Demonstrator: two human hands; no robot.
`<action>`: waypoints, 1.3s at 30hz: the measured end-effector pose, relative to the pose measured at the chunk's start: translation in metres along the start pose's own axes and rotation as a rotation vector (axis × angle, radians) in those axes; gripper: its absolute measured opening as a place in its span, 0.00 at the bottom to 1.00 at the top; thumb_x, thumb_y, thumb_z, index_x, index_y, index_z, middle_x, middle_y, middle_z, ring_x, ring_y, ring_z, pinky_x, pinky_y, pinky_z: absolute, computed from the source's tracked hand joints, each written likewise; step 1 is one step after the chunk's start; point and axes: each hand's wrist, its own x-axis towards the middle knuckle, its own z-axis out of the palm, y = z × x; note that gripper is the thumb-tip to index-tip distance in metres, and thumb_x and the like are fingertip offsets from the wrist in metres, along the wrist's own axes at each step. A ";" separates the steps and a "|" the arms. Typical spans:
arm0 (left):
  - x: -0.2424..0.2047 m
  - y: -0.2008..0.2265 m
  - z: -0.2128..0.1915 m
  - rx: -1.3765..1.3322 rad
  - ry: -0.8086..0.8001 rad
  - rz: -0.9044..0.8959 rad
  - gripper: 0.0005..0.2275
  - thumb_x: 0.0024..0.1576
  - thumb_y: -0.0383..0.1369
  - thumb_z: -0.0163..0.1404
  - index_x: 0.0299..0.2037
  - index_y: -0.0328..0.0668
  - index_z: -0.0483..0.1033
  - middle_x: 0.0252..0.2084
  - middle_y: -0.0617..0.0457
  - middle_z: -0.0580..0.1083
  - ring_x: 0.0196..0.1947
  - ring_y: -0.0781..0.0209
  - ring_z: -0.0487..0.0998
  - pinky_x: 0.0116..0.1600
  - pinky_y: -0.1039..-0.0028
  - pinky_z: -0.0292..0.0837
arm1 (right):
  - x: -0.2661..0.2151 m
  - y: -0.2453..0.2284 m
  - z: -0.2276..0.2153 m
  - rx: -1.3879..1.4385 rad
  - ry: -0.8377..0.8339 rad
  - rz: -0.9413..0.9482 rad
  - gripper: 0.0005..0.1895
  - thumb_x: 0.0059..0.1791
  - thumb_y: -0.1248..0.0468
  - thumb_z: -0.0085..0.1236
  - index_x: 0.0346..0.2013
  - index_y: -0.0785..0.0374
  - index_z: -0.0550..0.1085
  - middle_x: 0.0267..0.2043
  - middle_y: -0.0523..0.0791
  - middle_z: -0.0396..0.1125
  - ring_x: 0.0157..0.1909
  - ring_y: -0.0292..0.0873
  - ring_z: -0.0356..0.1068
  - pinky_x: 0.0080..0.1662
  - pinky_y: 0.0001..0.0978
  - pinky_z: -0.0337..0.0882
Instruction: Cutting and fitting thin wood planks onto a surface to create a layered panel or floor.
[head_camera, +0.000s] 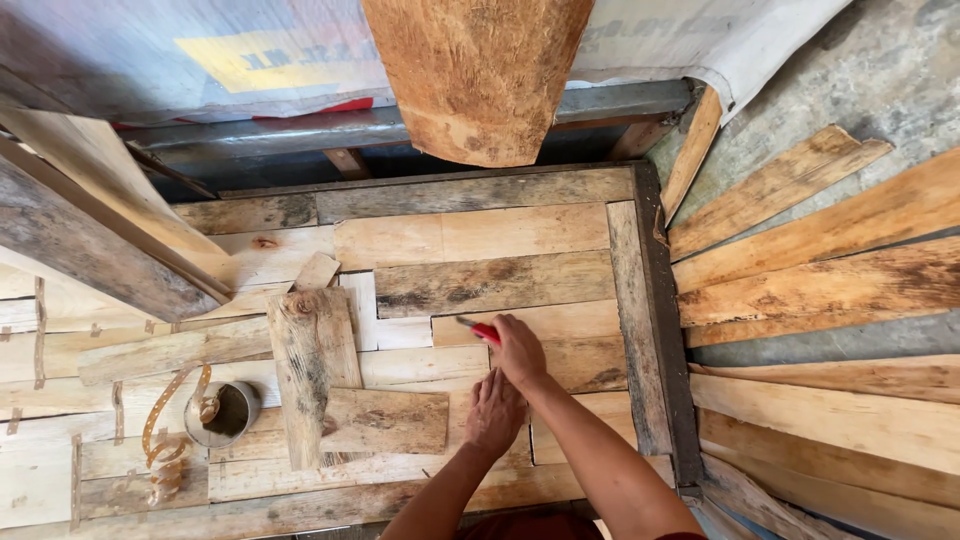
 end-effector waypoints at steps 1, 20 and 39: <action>-0.001 0.001 -0.008 0.002 0.001 0.002 0.31 0.61 0.44 0.48 0.72 0.36 0.56 0.72 0.35 0.55 0.73 0.39 0.50 0.72 0.47 0.43 | -0.002 0.005 -0.006 0.001 0.003 0.000 0.11 0.53 0.57 0.59 0.40 0.61 0.71 0.38 0.47 0.70 0.39 0.48 0.72 0.44 0.41 0.74; -0.014 -0.001 -0.007 0.060 0.032 0.078 0.26 0.65 0.45 0.41 0.72 0.44 0.58 0.75 0.35 0.51 0.75 0.41 0.48 0.73 0.50 0.41 | -0.048 0.040 -0.015 -0.020 0.142 -0.091 0.10 0.48 0.65 0.61 0.42 0.62 0.73 0.45 0.49 0.66 0.45 0.56 0.70 0.45 0.49 0.71; -0.015 -0.008 0.012 0.150 0.099 0.123 0.29 0.63 0.48 0.43 0.70 0.37 0.60 0.74 0.36 0.53 0.75 0.42 0.49 0.73 0.50 0.41 | -0.077 0.023 -0.017 -0.014 0.311 -0.159 0.15 0.43 0.67 0.64 0.43 0.62 0.74 0.45 0.48 0.66 0.46 0.54 0.70 0.46 0.46 0.71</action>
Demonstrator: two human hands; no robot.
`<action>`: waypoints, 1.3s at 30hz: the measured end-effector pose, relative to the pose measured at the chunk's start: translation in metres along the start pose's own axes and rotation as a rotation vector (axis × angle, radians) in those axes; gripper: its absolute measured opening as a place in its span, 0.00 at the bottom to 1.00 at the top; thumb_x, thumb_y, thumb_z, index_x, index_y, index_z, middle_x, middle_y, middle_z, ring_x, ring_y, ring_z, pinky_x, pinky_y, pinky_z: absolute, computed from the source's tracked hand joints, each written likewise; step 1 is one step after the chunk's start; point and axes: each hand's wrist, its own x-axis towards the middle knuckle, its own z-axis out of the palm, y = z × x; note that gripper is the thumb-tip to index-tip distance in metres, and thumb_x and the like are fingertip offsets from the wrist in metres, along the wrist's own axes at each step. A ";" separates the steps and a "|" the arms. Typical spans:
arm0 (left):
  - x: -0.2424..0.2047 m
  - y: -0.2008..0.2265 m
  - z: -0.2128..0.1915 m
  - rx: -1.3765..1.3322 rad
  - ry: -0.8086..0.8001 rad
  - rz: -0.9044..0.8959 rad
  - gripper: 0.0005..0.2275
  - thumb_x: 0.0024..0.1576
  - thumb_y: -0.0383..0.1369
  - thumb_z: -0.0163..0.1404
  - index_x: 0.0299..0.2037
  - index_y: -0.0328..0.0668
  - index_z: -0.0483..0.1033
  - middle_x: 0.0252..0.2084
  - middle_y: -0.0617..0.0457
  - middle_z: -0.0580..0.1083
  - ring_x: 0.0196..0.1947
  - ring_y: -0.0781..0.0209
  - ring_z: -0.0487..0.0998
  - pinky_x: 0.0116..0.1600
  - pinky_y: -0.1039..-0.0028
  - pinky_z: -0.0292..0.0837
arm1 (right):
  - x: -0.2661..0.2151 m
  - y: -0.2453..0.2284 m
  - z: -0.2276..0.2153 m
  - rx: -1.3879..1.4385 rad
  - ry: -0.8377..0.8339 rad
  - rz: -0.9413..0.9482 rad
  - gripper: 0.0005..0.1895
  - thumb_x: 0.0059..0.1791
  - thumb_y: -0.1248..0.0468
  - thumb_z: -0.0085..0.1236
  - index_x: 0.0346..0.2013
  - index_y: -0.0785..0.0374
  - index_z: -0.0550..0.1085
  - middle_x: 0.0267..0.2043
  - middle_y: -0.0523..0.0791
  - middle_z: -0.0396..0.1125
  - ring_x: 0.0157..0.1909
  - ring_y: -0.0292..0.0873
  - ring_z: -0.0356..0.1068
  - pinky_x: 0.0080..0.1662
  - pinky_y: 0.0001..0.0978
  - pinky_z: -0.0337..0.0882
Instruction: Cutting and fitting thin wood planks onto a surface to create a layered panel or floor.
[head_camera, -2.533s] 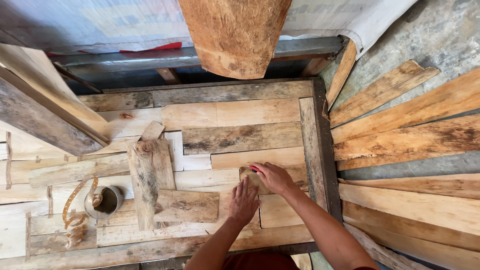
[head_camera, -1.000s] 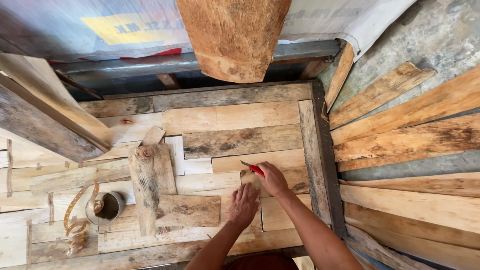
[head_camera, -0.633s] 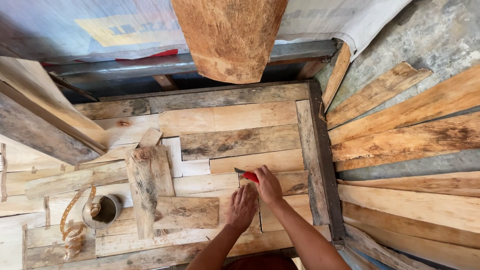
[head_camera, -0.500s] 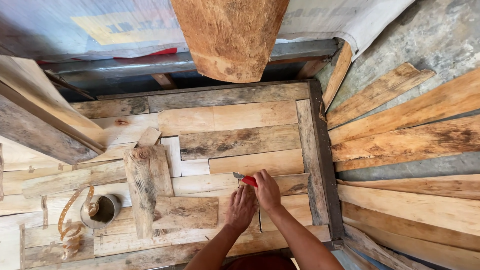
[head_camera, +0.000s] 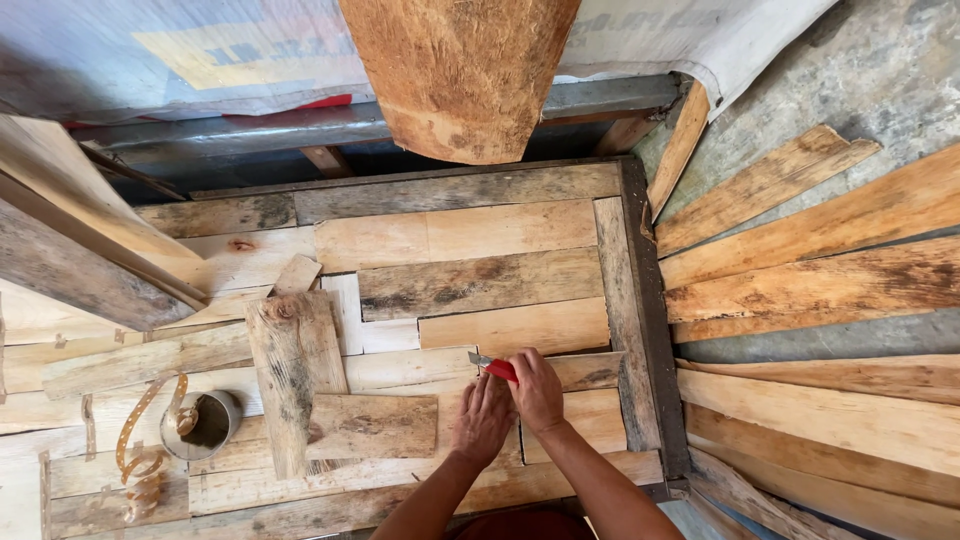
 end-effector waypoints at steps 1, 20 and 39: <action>-0.001 0.000 0.002 -0.001 0.001 -0.001 0.29 0.63 0.48 0.43 0.70 0.37 0.60 0.74 0.36 0.53 0.75 0.42 0.49 0.73 0.50 0.41 | -0.001 0.000 0.000 -0.001 0.000 -0.001 0.15 0.43 0.67 0.64 0.43 0.62 0.74 0.45 0.48 0.66 0.46 0.54 0.70 0.46 0.46 0.71; -0.006 -0.001 0.012 -0.042 0.054 -0.014 0.25 0.63 0.46 0.44 0.67 0.40 0.64 0.68 0.37 0.60 0.70 0.39 0.56 0.73 0.46 0.41 | -0.016 0.001 -0.001 0.011 -0.004 -0.026 0.20 0.41 0.69 0.65 0.48 0.62 0.76 0.46 0.48 0.66 0.47 0.53 0.70 0.48 0.45 0.71; -0.006 -0.001 0.018 -0.028 -0.003 -0.028 0.26 0.66 0.46 0.41 0.69 0.40 0.60 0.72 0.38 0.55 0.72 0.40 0.52 0.74 0.47 0.39 | -0.015 0.001 -0.001 0.008 -0.024 -0.010 0.20 0.42 0.68 0.64 0.48 0.62 0.75 0.48 0.49 0.66 0.49 0.54 0.70 0.49 0.46 0.71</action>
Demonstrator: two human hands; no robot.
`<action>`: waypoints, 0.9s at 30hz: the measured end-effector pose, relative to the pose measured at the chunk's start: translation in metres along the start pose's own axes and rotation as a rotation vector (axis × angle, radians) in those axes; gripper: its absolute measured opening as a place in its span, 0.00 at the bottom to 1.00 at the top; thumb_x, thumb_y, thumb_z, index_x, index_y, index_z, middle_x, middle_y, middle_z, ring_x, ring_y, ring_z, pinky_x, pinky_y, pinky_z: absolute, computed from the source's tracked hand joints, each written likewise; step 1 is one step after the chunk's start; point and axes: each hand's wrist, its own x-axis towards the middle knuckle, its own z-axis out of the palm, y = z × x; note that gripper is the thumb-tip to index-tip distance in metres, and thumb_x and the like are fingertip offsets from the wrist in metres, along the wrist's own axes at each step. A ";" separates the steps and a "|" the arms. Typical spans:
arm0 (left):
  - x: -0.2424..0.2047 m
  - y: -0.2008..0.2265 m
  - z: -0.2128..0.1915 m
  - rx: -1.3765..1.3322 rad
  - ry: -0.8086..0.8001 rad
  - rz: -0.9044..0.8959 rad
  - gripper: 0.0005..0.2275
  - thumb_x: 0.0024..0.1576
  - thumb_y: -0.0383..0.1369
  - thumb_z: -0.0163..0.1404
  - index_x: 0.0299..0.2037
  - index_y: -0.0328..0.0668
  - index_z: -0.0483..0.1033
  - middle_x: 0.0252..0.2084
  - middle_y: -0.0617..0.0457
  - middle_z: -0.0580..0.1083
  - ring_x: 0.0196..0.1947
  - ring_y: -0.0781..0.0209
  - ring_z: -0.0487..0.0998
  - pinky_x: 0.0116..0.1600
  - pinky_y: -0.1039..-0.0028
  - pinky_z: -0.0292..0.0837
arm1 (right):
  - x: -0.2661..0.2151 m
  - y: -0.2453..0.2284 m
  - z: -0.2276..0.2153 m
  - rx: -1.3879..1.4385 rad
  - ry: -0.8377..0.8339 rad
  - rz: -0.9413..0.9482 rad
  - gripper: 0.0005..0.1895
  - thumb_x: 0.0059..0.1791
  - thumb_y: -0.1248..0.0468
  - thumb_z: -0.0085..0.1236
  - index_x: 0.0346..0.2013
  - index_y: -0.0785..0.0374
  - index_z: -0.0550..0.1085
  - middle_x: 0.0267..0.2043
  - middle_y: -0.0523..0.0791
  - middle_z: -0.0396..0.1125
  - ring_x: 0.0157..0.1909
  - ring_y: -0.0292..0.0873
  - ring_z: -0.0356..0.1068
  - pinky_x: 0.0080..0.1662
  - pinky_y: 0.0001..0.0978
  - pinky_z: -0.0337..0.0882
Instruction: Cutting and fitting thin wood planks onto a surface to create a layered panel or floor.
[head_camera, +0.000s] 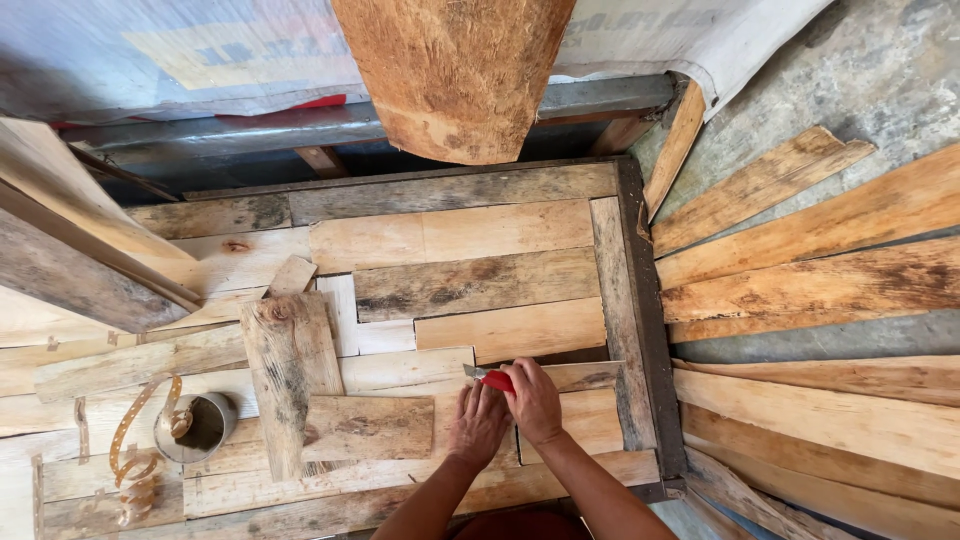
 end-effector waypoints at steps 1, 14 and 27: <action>0.000 0.000 -0.002 0.000 0.000 0.000 0.26 0.66 0.46 0.41 0.69 0.40 0.60 0.72 0.38 0.55 0.72 0.40 0.52 0.74 0.47 0.39 | 0.001 0.000 0.000 0.000 0.000 0.000 0.20 0.42 0.68 0.64 0.48 0.62 0.75 0.48 0.49 0.66 0.49 0.54 0.70 0.49 0.46 0.71; 0.008 0.007 -0.037 -0.013 -0.196 -0.034 0.29 0.68 0.47 0.35 0.78 0.53 0.40 0.78 0.36 0.39 0.77 0.41 0.41 0.75 0.51 0.38 | -0.003 0.066 0.027 0.076 0.209 0.292 0.15 0.53 0.66 0.52 0.55 0.65 0.73 0.59 0.52 0.68 0.61 0.55 0.66 0.62 0.46 0.68; 0.008 0.008 -0.042 -0.044 -0.093 -0.029 0.28 0.66 0.47 0.40 0.76 0.53 0.48 0.77 0.37 0.44 0.76 0.42 0.45 0.73 0.49 0.44 | -0.027 0.170 0.024 0.288 0.618 0.609 0.15 0.56 0.67 0.47 0.57 0.68 0.71 0.53 0.55 0.72 0.55 0.56 0.73 0.55 0.44 0.70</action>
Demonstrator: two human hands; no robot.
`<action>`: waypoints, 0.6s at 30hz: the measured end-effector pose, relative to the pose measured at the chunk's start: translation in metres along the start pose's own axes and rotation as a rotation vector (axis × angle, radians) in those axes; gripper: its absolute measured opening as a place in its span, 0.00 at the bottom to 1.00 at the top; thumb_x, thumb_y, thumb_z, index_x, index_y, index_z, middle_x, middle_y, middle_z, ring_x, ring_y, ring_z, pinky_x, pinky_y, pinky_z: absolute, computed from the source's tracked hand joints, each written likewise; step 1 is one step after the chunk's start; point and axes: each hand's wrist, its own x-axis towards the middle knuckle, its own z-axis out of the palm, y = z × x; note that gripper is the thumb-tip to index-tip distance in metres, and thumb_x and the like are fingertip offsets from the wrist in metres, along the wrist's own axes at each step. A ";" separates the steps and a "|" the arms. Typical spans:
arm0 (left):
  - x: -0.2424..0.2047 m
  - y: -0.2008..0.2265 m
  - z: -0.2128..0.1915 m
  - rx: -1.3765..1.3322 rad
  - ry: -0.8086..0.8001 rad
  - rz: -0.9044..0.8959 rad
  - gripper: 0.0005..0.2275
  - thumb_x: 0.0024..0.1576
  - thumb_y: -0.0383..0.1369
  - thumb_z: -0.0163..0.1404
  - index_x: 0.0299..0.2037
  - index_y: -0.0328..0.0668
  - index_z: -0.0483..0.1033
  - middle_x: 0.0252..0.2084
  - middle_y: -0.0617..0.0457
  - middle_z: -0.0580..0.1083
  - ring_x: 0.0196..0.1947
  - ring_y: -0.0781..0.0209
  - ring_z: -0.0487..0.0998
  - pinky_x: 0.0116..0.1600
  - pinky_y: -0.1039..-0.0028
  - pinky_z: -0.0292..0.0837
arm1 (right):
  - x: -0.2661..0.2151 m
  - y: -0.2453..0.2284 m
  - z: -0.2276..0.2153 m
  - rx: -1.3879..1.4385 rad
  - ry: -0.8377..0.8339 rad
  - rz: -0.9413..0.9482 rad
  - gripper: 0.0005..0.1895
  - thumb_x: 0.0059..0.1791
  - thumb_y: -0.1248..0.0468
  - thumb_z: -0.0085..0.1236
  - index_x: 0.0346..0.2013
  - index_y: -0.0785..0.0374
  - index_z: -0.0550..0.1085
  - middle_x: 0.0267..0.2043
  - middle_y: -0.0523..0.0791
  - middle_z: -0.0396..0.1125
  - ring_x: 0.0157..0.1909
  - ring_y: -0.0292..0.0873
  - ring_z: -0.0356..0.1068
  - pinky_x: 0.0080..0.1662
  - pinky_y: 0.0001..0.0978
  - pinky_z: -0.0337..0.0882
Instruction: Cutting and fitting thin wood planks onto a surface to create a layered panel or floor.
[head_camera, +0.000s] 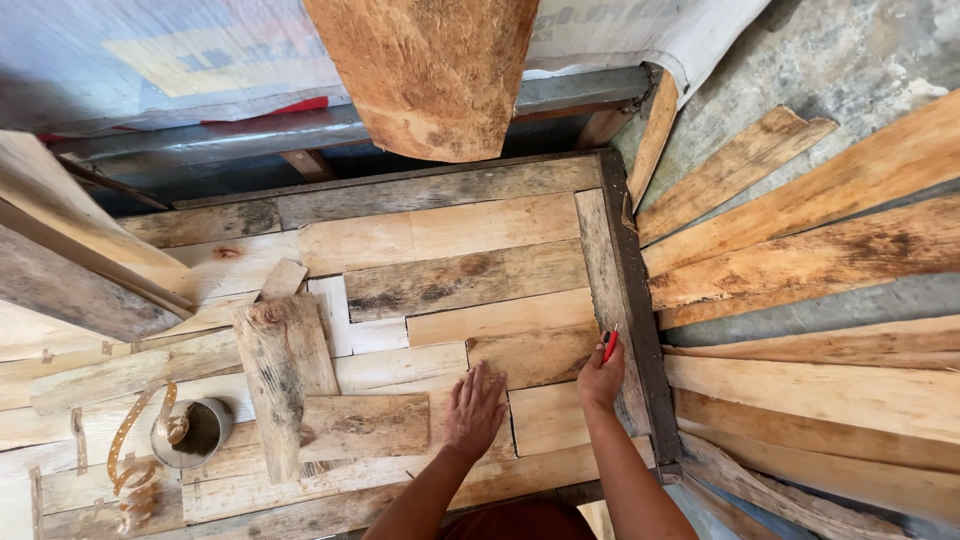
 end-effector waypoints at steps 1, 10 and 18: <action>0.000 0.000 -0.001 0.001 -0.002 0.002 0.28 0.66 0.47 0.40 0.76 0.53 0.48 0.77 0.37 0.44 0.76 0.42 0.45 0.73 0.49 0.44 | 0.001 -0.001 -0.002 0.000 0.002 0.002 0.15 0.56 0.67 0.47 0.57 0.68 0.71 0.53 0.55 0.72 0.55 0.56 0.73 0.55 0.44 0.70; 0.004 -0.002 -0.008 -0.015 0.043 0.027 0.28 0.64 0.47 0.45 0.73 0.54 0.55 0.75 0.37 0.51 0.73 0.42 0.53 0.70 0.50 0.49 | 0.021 0.010 -0.021 0.037 -0.177 0.059 0.16 0.56 0.67 0.46 0.58 0.66 0.72 0.56 0.50 0.75 0.59 0.47 0.72 0.59 0.36 0.68; 0.007 -0.004 -0.005 -0.014 0.010 -0.010 0.32 0.62 0.49 0.48 0.73 0.45 0.54 0.75 0.42 0.54 0.71 0.48 0.56 0.70 0.52 0.50 | 0.027 0.026 -0.026 0.101 -0.274 0.112 0.15 0.56 0.67 0.47 0.57 0.66 0.72 0.56 0.49 0.74 0.58 0.46 0.73 0.59 0.36 0.68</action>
